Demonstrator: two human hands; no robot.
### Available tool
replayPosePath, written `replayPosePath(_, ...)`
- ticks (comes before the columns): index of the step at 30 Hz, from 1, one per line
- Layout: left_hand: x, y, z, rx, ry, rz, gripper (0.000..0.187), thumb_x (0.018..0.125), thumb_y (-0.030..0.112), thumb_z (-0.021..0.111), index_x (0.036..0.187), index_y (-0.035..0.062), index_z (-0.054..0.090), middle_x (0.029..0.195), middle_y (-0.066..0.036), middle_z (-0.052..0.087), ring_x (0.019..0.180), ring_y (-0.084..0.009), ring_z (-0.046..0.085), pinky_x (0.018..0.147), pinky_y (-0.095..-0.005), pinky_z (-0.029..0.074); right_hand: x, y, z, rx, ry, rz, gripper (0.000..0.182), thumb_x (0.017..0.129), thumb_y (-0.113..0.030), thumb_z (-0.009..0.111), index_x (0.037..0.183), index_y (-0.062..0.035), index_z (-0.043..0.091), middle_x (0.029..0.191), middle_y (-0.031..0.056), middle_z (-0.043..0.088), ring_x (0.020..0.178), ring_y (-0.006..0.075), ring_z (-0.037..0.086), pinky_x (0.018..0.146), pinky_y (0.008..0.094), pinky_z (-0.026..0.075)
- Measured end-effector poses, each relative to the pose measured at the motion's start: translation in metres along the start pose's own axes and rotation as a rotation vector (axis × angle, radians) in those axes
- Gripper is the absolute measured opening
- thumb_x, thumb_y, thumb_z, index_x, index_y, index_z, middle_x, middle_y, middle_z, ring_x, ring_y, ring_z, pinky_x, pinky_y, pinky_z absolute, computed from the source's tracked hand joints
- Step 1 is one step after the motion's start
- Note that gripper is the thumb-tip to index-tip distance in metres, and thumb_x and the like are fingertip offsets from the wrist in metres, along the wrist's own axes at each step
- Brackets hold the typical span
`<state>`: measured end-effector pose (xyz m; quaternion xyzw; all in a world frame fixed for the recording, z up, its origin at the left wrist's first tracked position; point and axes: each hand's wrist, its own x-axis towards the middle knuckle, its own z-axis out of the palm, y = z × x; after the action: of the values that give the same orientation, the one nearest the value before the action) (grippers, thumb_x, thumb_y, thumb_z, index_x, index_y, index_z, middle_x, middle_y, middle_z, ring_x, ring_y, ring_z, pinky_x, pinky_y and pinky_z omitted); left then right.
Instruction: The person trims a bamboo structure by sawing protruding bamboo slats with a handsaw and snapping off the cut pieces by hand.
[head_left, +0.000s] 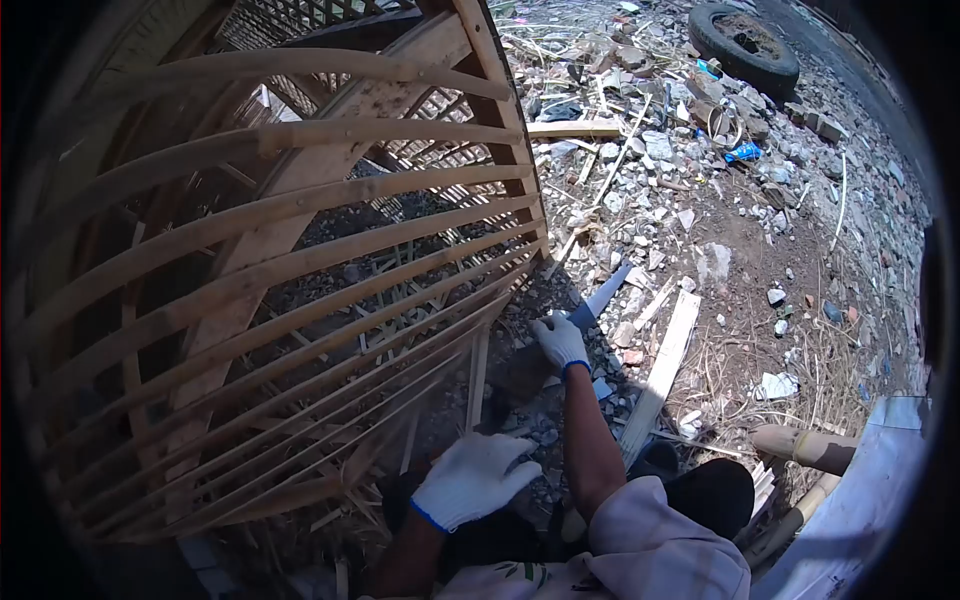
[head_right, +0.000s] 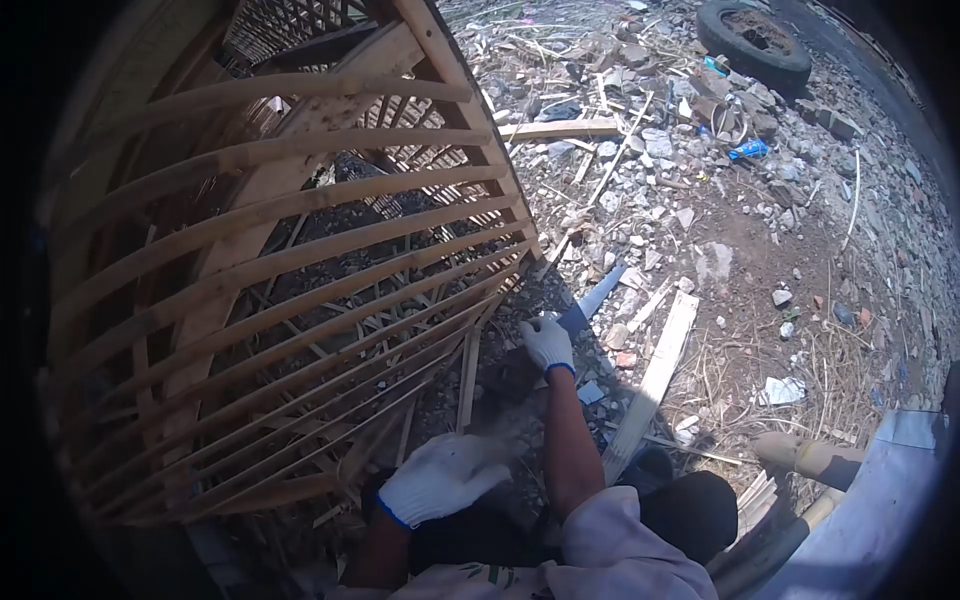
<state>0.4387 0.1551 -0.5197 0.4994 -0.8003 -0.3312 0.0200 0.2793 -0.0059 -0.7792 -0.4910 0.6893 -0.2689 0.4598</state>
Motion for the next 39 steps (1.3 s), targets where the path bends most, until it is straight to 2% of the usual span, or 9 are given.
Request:
replayPosePath(5,-0.004,0.009,-0.003,0.024,-0.065,0.099,0.040,0.098,0.039,0.061,0.117,0.0043,0.069,0.112,-0.016,0.073,0.101,-0.0346,0.070,0.094,-0.0471,0.051,-0.018,0.007,0.018,-0.188,-0.100,0.020,0.047,0.093,-0.047,0.063,0.114,-0.0074,0.077,0.112,0.0229,0.074,0.110,0.0395,0.070,0.098,0.0452,0.053)
replayPosePath(12,-0.017,0.004,0.008,-0.147,0.089,0.228,0.036,0.096,0.037,0.064,0.103,0.0021,0.068,0.097,-0.016,0.071,0.093,-0.0373,0.069,0.091,-0.0472,0.051,-0.035,0.003,0.048,-0.281,-0.088,-0.108,0.043,0.094,-0.038,0.064,0.125,-0.0091,0.071,0.111,0.0225,0.074,0.107,0.0405,0.070,0.096,0.0453,0.054)
replayPosePath(15,-0.024,0.003,0.013,-0.150,0.130,0.262,0.033,0.095,0.036,0.065,0.101,0.0041,0.068,0.098,-0.014,0.071,0.094,-0.0355,0.069,0.089,-0.0472,0.051,0.031,0.022,0.065,0.346,-0.136,-0.042,0.046,0.097,-0.036,0.065,0.131,-0.0052,0.065,0.117,0.0188,0.074,0.112,0.0338,0.070,0.096,0.0435,0.055)
replayPosePath(18,-0.030,0.002,0.017,-0.149,0.116,0.282,0.031,0.096,0.036,0.063,0.100,0.0047,0.067,0.098,-0.014,0.071,0.095,-0.0347,0.069,0.087,-0.0478,0.051,0.040,-0.037,0.036,-0.451,-0.218,-0.520,0.042,0.100,-0.031,0.058,0.130,-0.0014,0.061,0.119,0.0170,0.071,0.111,0.0330,0.069,0.094,0.0451,0.056)
replayPosePath(21,-0.036,-0.001,0.004,-0.167,0.164,0.249,0.030,0.097,0.035,0.062,0.098,0.0044,0.065,0.097,-0.015,0.071,0.097,-0.0346,0.068,0.087,-0.0480,0.050,0.090,-0.022,0.075,1.089,-0.290,0.300,0.033,0.102,-0.028,0.050,0.117,-0.0015,0.063,0.114,0.0153,0.069,0.106,0.0328,0.069,0.090,0.0456,0.056)
replayPosePath(26,-0.042,-0.007,0.010,-0.111,0.189,0.228,0.024,0.096,0.030,0.062,0.095,0.0063,0.061,0.093,-0.013,0.068,0.093,-0.0323,0.068,0.086,-0.0456,0.049,0.049,-0.073,0.067,1.094,-0.163,0.362,0.041,0.106,-0.037,0.044,0.122,-0.0041,0.062,0.118,0.0162,0.068,0.121,0.0334,0.059,0.106,0.0506,0.046)
replayPosePath(32,-0.050,-0.009,0.008,0.023,0.261,0.236,0.016,0.094,0.025,0.061,0.094,0.0087,0.059,0.089,-0.010,0.063,0.087,-0.0274,0.067,0.084,-0.0424,0.049,0.086,-0.036,0.071,1.048,-0.261,0.345,0.029,0.105,-0.029,0.050,0.116,-0.0050,0.063,0.107,0.0114,0.068,0.100,0.0287,0.066,0.090,0.0459,0.055)
replayPosePath(36,-0.050,-0.011,0.006,0.062,0.338,0.268,0.012,0.093,0.021,0.060,0.092,0.0101,0.058,0.087,-0.009,0.062,0.086,-0.0258,0.066,0.084,-0.0423,0.049,0.100,-0.032,0.062,0.741,-0.268,0.285,0.019,0.104,-0.023,0.053,0.103,-0.0077,0.064,0.085,0.0039,0.060,0.079,0.0210,0.063,0.077,0.0450,0.058)
replayPosePath(39,-0.052,-0.011,0.001,0.055,0.383,0.216,0.011,0.092,0.020,0.061,0.091,0.0101,0.057,0.088,-0.008,0.062,0.087,-0.0254,0.067,0.085,-0.0423,0.049,0.117,-0.022,0.071,0.639,-0.201,0.277,0.020,0.102,-0.026,0.057,0.103,-0.0078,0.065,0.086,0.0050,0.063,0.081,0.0237,0.065,0.077,0.0473,0.058)
